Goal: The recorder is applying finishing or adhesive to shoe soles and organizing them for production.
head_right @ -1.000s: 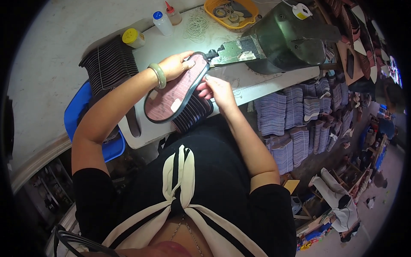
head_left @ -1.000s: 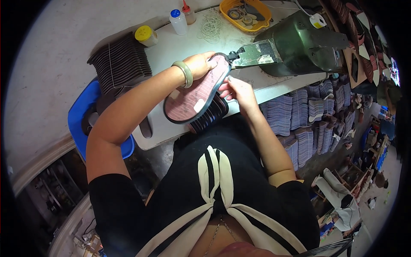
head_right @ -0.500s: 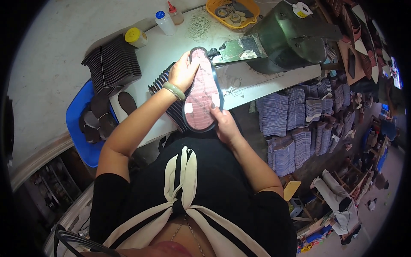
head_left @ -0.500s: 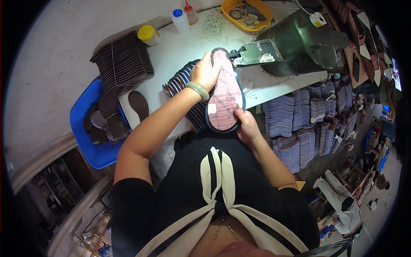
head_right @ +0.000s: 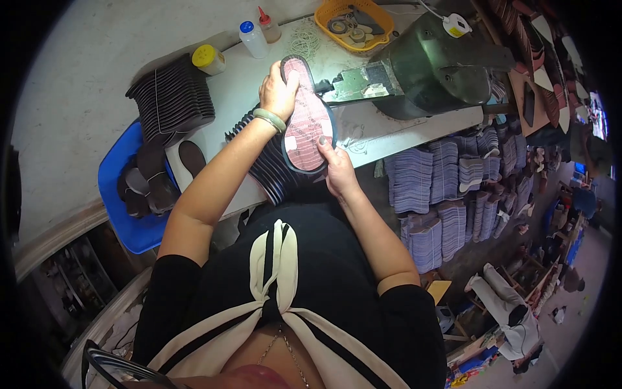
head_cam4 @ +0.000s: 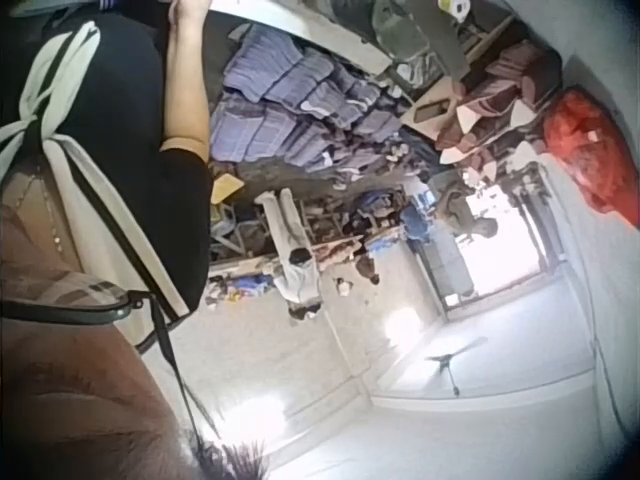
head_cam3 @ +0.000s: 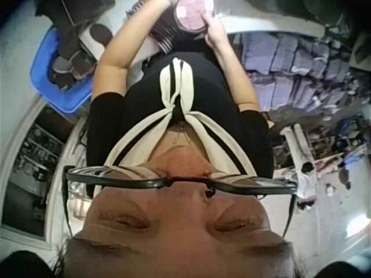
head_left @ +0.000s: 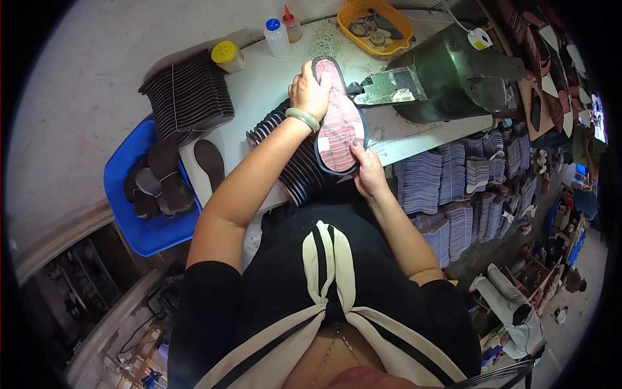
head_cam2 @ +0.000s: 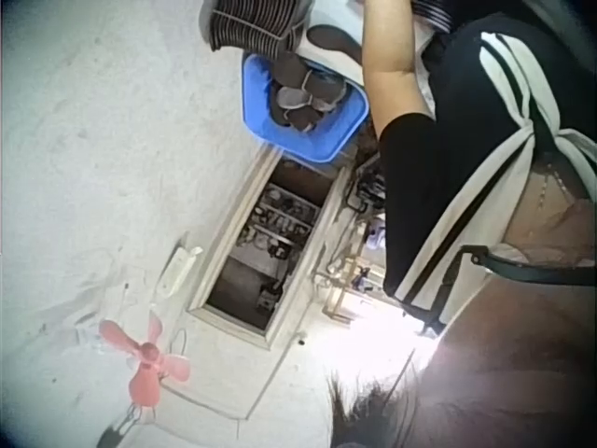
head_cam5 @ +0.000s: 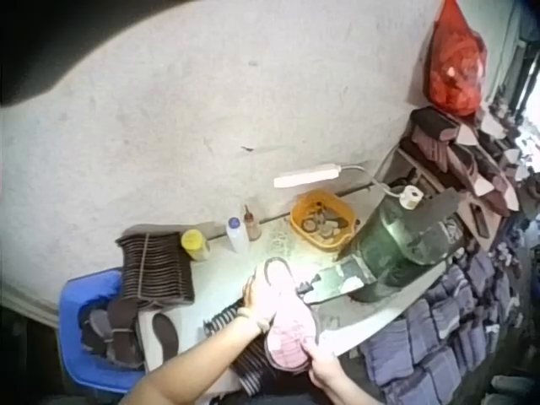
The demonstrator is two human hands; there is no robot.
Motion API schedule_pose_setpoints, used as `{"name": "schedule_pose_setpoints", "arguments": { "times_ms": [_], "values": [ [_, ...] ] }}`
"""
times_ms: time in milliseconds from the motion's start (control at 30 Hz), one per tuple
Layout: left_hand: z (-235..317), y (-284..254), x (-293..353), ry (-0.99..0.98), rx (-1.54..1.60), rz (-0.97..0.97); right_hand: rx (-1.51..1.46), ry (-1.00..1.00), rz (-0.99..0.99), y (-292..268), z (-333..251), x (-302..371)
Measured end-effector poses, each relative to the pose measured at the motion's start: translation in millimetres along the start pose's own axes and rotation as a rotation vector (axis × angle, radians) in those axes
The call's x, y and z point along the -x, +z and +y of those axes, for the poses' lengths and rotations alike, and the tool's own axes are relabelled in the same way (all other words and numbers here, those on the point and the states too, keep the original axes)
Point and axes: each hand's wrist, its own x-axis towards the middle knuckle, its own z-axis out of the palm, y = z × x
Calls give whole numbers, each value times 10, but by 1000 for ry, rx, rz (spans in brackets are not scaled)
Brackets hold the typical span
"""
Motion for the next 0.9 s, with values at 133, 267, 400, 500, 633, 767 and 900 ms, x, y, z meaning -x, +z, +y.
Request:
{"name": "schedule_pose_setpoints", "arguments": {
  "times_ms": [133,267,400,500,633,767,900],
  "values": [
    [-68,20,-122,-51,96,-2,39,19,35,9,7,-172],
    [-89,-22,-249,-48,171,-30,-28,0,23,128,-32,-276],
    [-277,44,-363,-130,149,84,-1,60,-38,209,-37,-258],
    [-314,68,-376,-235,130,137,73,85,-112,314,14,-196],
    [-382,31,-418,-125,-83,315,138,46,-22,335,38,-294],
    [-123,-372,-606,389,8,-127,166,3,17,324,-29,-405],
    [-52,-473,-720,677,-178,-942,218,7,43,358,-153,-489]
  ]
}}
